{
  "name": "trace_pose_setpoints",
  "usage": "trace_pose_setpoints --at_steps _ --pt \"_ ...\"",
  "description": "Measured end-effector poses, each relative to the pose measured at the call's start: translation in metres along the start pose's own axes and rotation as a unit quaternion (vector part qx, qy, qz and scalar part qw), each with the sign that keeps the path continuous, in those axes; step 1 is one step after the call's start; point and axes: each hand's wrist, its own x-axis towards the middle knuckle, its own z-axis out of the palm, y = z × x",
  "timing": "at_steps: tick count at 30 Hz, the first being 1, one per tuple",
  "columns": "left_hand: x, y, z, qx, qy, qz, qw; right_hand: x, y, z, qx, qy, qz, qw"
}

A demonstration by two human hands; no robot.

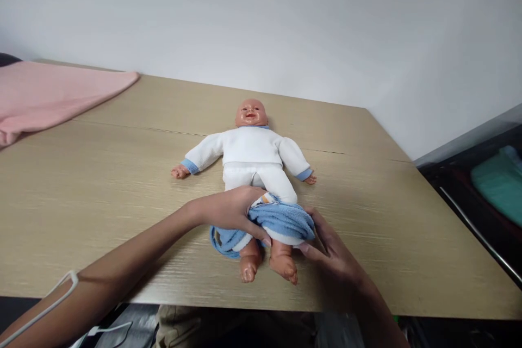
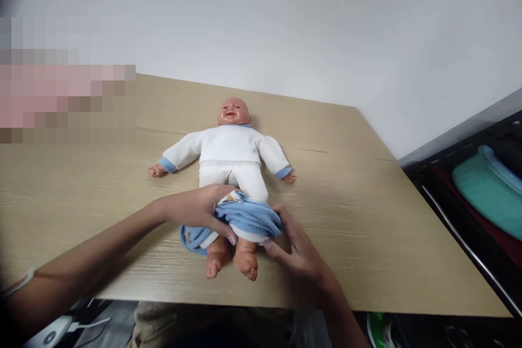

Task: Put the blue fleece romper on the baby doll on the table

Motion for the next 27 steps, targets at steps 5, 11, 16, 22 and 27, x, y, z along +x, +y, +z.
trace_pose_setpoints --at_steps 5,11,16,22,27 --pt "-0.03 0.02 0.004 0.055 0.078 -0.059 0.994 0.018 -0.017 -0.01 -0.114 0.032 -0.055 0.991" --pt "-0.074 0.011 0.009 0.085 0.166 -0.135 0.973 0.064 -0.01 -0.016 -0.016 -0.003 -0.029 0.999" --pt "-0.091 0.001 0.013 0.056 0.169 -0.15 0.973 0.093 0.003 -0.01 0.039 -0.002 -0.03 0.999" --pt "-0.077 -0.028 0.022 -0.086 0.286 -0.107 0.948 0.121 0.013 0.005 0.076 0.054 -0.03 0.995" --pt "-0.065 -0.051 0.023 -0.099 0.357 -0.109 0.922 0.131 0.023 0.009 0.012 0.07 -0.075 0.995"
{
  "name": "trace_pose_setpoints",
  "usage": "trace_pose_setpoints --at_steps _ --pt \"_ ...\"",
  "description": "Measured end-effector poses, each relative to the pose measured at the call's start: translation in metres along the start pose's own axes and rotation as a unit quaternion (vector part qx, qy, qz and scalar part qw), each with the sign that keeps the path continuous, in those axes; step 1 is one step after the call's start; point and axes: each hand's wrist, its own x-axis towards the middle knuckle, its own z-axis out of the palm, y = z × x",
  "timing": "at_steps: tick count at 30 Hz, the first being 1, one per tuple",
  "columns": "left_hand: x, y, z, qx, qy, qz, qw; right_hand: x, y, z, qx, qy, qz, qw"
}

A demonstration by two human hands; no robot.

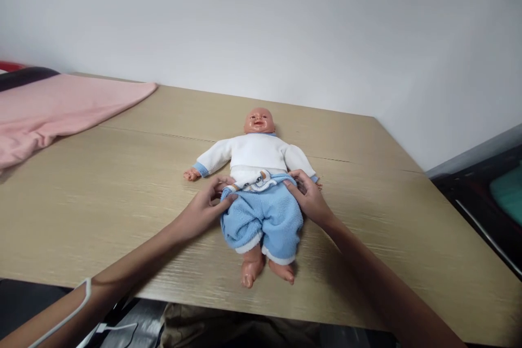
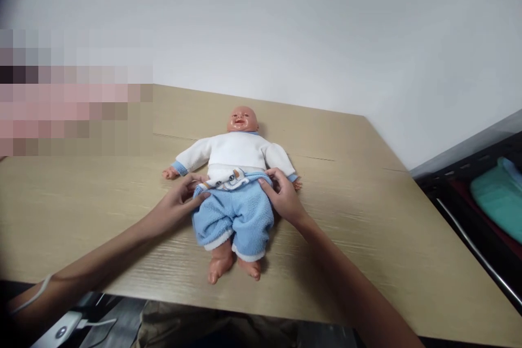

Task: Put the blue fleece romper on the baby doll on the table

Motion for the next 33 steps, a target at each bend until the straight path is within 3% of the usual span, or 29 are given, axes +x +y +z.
trace_pose_setpoints --at_steps 4,8,12,16,24,27,29,33 --pt "0.01 0.001 -0.005 0.187 0.054 0.127 0.973 -0.002 0.002 0.0 -0.054 0.019 -0.087 0.995" --pt "0.032 0.0 -0.007 0.179 0.038 0.171 0.968 0.009 0.007 0.006 -0.056 0.066 -0.058 0.995" --pt "0.063 -0.006 -0.006 0.097 0.075 0.115 0.986 0.03 0.015 0.015 -0.042 0.104 -0.036 0.993" --pt "0.084 -0.013 -0.009 -0.019 0.044 0.061 0.997 0.038 0.02 0.019 -0.03 0.102 -0.041 0.993" --pt "0.076 -0.017 -0.024 -0.019 -0.055 0.07 0.996 0.027 0.011 0.012 -0.019 0.073 -0.035 0.997" --pt "0.074 -0.021 -0.029 -0.164 -0.127 -0.014 0.978 0.029 0.013 0.011 -0.002 0.09 -0.021 0.996" --pt "0.075 -0.024 -0.028 -0.241 -0.145 -0.064 0.958 0.032 0.017 0.009 0.007 0.094 -0.009 0.996" --pt "0.076 -0.026 -0.025 -0.286 -0.178 -0.07 0.939 0.033 0.019 -0.005 0.009 0.044 0.021 0.999"
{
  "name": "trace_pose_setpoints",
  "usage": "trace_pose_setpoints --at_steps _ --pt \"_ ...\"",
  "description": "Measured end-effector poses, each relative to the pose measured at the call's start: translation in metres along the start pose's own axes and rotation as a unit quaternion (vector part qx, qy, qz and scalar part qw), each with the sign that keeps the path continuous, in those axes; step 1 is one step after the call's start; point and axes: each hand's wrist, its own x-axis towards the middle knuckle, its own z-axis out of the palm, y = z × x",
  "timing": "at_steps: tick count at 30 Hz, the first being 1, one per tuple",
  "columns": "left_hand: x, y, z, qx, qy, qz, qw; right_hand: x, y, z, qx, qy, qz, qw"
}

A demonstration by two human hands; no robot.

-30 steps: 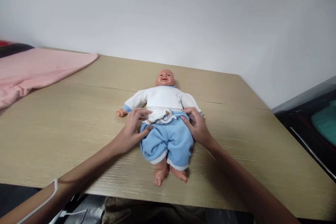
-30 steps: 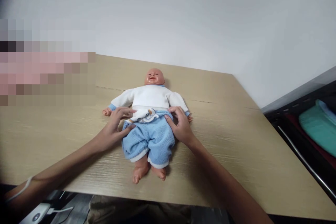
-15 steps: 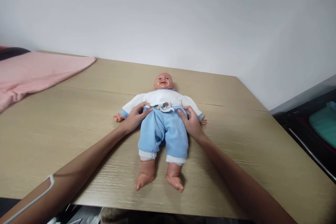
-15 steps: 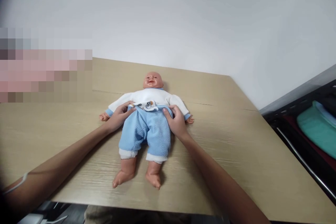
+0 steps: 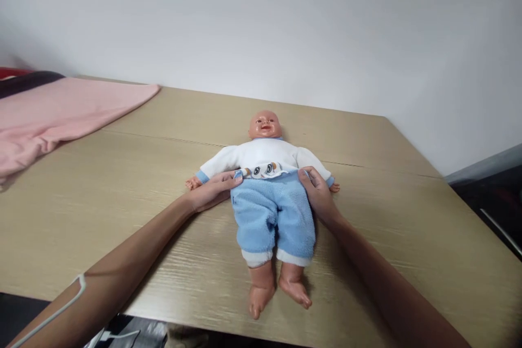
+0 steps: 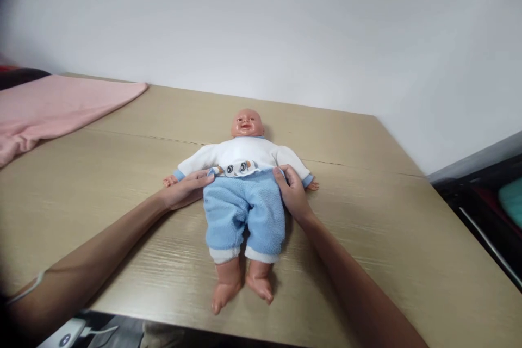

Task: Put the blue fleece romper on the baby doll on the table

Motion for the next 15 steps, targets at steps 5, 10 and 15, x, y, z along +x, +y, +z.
trace_pose_setpoints --at_steps 5,10,15 --pt "-0.008 0.008 0.0 0.157 0.024 0.024 0.987 0.0 -0.006 -0.025 -0.029 -0.104 0.034 0.994" --pt "-0.015 0.014 0.001 0.245 0.051 0.055 0.967 -0.001 -0.004 -0.025 -0.038 -0.101 0.053 0.993" --pt "-0.008 0.002 0.005 0.112 0.121 0.032 0.986 -0.007 0.005 -0.011 0.012 -0.059 0.075 0.995"
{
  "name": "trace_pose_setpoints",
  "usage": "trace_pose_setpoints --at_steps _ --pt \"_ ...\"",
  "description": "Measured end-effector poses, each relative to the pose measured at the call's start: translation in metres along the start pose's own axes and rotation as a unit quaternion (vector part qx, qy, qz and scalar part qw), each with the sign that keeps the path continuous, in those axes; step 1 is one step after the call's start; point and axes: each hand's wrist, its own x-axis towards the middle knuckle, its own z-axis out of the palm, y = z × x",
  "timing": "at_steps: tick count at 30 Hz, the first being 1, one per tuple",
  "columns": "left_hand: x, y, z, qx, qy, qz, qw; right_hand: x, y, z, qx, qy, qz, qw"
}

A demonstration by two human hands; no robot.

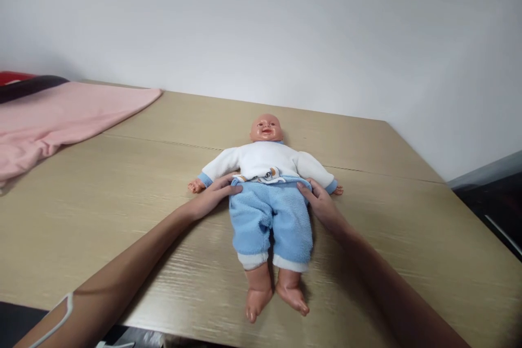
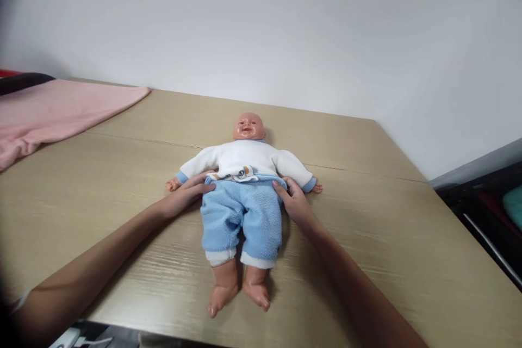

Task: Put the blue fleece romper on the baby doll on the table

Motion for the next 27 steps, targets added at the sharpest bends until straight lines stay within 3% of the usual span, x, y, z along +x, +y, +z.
trace_pose_setpoints --at_steps 3,5,9,11,14,17,20,23,27 --pt "0.007 -0.006 0.004 -0.133 -0.02 0.005 0.991 0.0 0.003 0.004 0.021 0.002 -0.003 1.0" --pt "0.009 -0.008 0.005 -0.158 -0.024 0.018 0.987 -0.001 0.002 0.005 0.028 -0.005 -0.007 1.0" --pt "0.007 -0.006 0.002 -0.04 0.043 0.079 0.995 -0.007 -0.008 0.009 0.009 -0.01 -0.034 0.999" --pt "0.005 -0.004 -0.001 0.04 0.075 0.122 0.989 -0.011 -0.014 0.011 -0.06 0.008 -0.097 0.993" --pt "0.005 -0.003 -0.004 0.083 0.092 0.164 0.979 -0.013 -0.025 0.014 -0.192 0.044 -0.222 0.955" --pt "0.011 -0.004 -0.004 0.076 0.091 0.16 0.98 -0.007 -0.034 0.018 -0.218 0.045 -0.281 0.934" --pt "0.023 -0.006 -0.001 0.045 0.122 0.125 0.984 0.008 -0.037 0.022 -0.158 0.016 -0.257 0.953" --pt "0.037 -0.005 0.002 0.012 0.15 0.097 0.984 0.028 -0.033 0.026 -0.044 0.004 -0.154 0.987" --pt "0.044 -0.005 0.001 -0.004 0.111 0.054 0.992 0.045 -0.019 0.025 0.022 0.037 -0.087 0.995"
